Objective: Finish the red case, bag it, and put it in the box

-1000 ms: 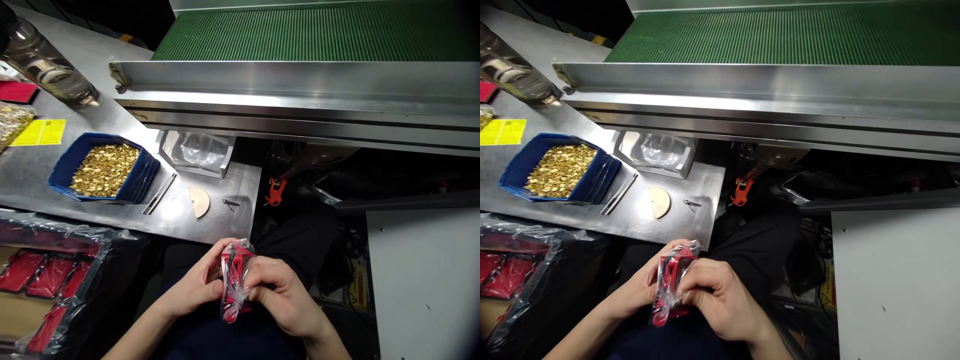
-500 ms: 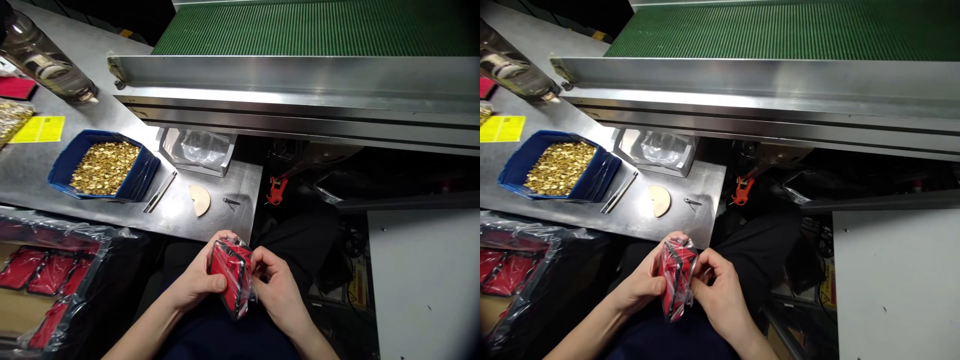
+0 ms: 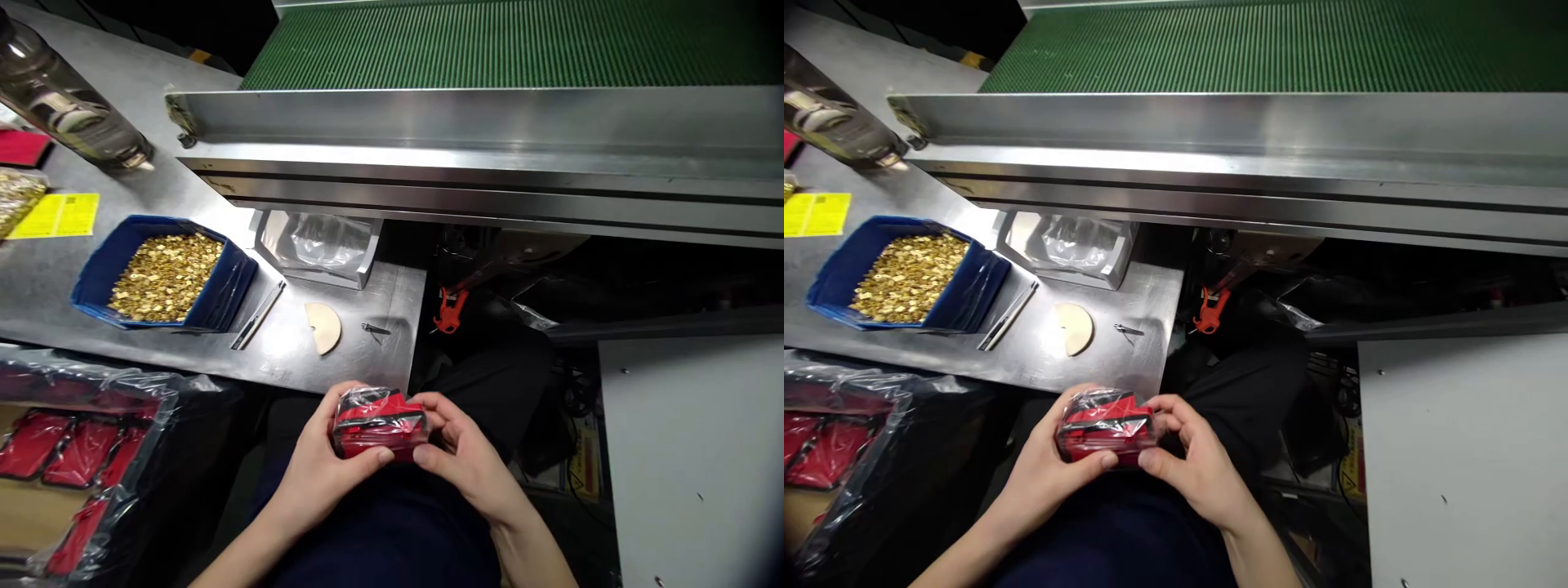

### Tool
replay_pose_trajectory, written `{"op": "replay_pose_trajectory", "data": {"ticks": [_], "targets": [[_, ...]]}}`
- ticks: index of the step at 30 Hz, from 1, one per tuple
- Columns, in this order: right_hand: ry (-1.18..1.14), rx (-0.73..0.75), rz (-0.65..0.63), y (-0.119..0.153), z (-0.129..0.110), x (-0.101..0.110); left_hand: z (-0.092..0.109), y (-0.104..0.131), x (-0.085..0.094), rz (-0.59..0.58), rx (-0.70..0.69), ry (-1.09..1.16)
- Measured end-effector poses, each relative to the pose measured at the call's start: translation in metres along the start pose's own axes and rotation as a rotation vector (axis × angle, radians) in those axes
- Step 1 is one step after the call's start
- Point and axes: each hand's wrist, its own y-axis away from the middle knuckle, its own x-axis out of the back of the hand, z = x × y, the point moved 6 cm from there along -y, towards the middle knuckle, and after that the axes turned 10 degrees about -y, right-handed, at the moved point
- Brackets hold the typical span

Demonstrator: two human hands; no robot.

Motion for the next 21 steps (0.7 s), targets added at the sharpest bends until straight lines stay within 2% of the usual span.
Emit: {"op": "replay_pose_trajectory", "data": {"ticks": [2, 5, 7, 10, 14, 21], "targets": [[-0.03, 0.003, 0.073, -0.002, 0.005, 0.002, -0.001, 0.0, -0.002, -0.125, -0.006, 0.122], [-0.071, -0.026, 0.027, -0.007, 0.009, -0.002, -0.001, 0.001, -0.004, -0.302, 0.002, 0.301], [-0.092, -0.043, 0.012, -0.011, 0.009, -0.003, -0.001, 0.002, -0.003, -0.356, 0.015, 0.337], [-0.103, -0.079, 0.047, -0.015, 0.013, -0.002, -0.002, 0.005, 0.0, -0.344, 0.023, 0.28], [0.03, -0.117, 0.1, -0.018, 0.02, -0.007, -0.004, 0.01, 0.007, -0.272, 0.015, 0.186], [0.188, -0.091, 0.096, -0.035, 0.03, -0.023, 0.006, 0.028, 0.027, -0.155, -0.01, 0.199]]}}
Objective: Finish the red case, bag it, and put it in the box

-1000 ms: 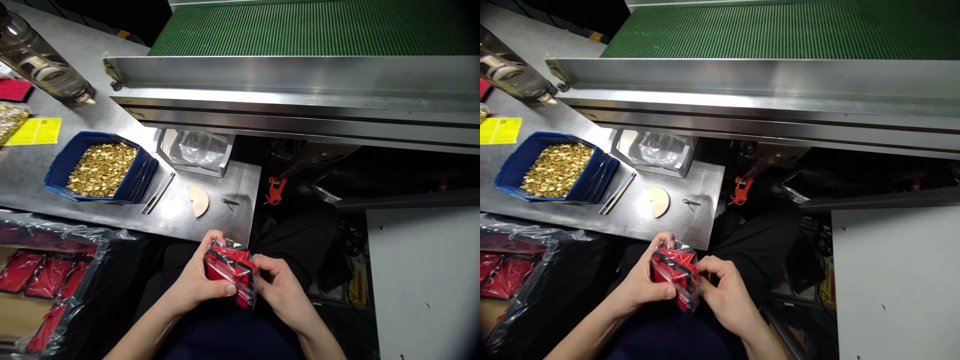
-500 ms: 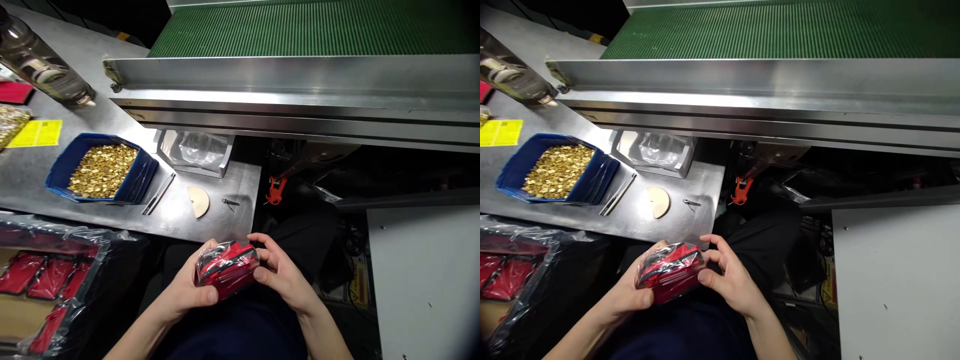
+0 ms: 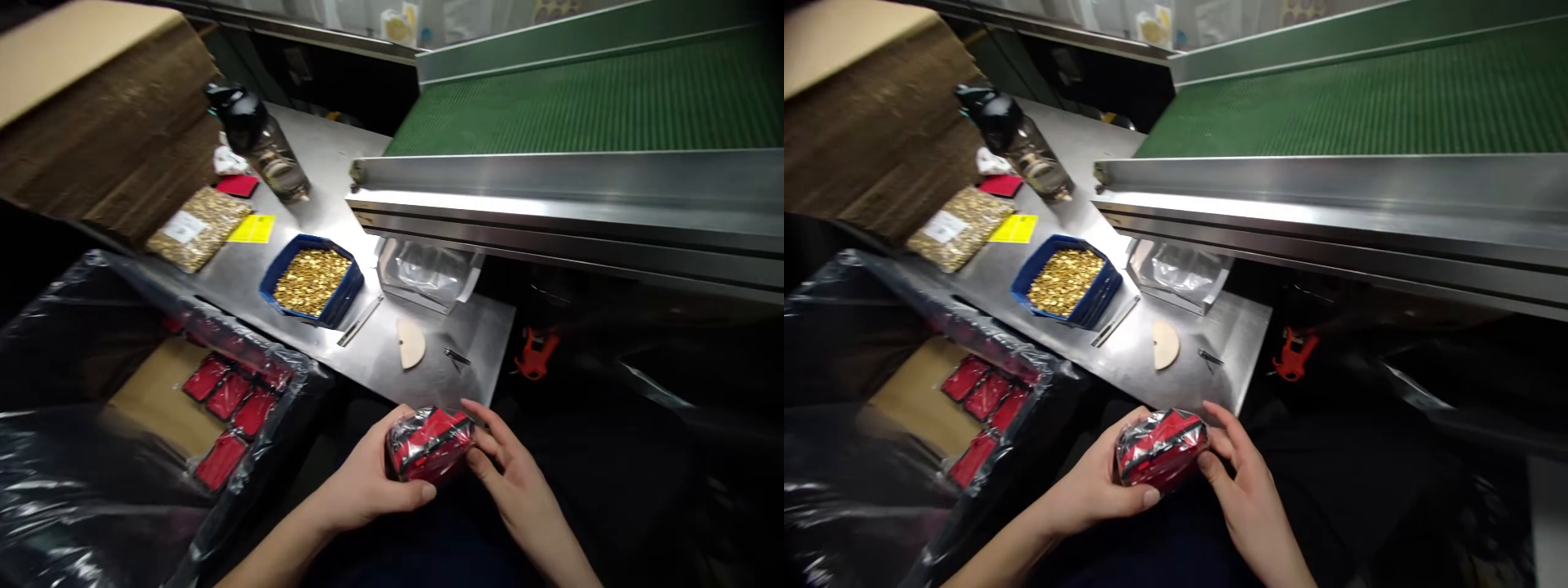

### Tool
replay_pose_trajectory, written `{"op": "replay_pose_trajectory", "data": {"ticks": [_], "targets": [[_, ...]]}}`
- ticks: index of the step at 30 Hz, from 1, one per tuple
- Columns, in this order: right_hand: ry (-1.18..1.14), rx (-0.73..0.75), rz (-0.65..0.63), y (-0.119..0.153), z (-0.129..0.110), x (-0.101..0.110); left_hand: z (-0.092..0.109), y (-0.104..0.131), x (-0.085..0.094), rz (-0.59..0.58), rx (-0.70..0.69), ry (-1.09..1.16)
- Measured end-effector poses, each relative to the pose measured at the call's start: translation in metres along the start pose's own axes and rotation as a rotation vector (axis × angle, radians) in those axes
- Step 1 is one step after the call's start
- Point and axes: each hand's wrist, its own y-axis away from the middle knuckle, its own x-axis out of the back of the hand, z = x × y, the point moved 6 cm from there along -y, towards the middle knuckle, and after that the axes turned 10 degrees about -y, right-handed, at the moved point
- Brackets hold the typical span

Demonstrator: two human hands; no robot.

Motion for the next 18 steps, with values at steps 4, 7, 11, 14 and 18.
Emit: {"op": "replay_pose_trajectory", "data": {"ticks": [4, 7, 11, 14, 18], "targets": [[0.008, 0.009, -0.061, -0.012, -0.005, -0.017, 0.015, 0.013, 0.013, 0.083, -0.034, 0.006], [0.009, -0.002, -0.149, -0.017, -0.014, -0.038, 0.022, 0.021, 0.025, 0.105, -0.054, 0.123], [0.084, 0.056, -0.212, -0.023, -0.028, -0.064, 0.019, 0.042, 0.055, 0.15, -0.084, 0.353], [0.201, 0.124, -0.21, -0.03, -0.034, -0.07, 0.014, 0.08, 0.114, 0.38, -0.116, 0.455], [0.303, 0.094, -0.163, -0.038, -0.022, -0.051, 0.009, 0.163, 0.237, 1.019, -0.004, 0.259]]}}
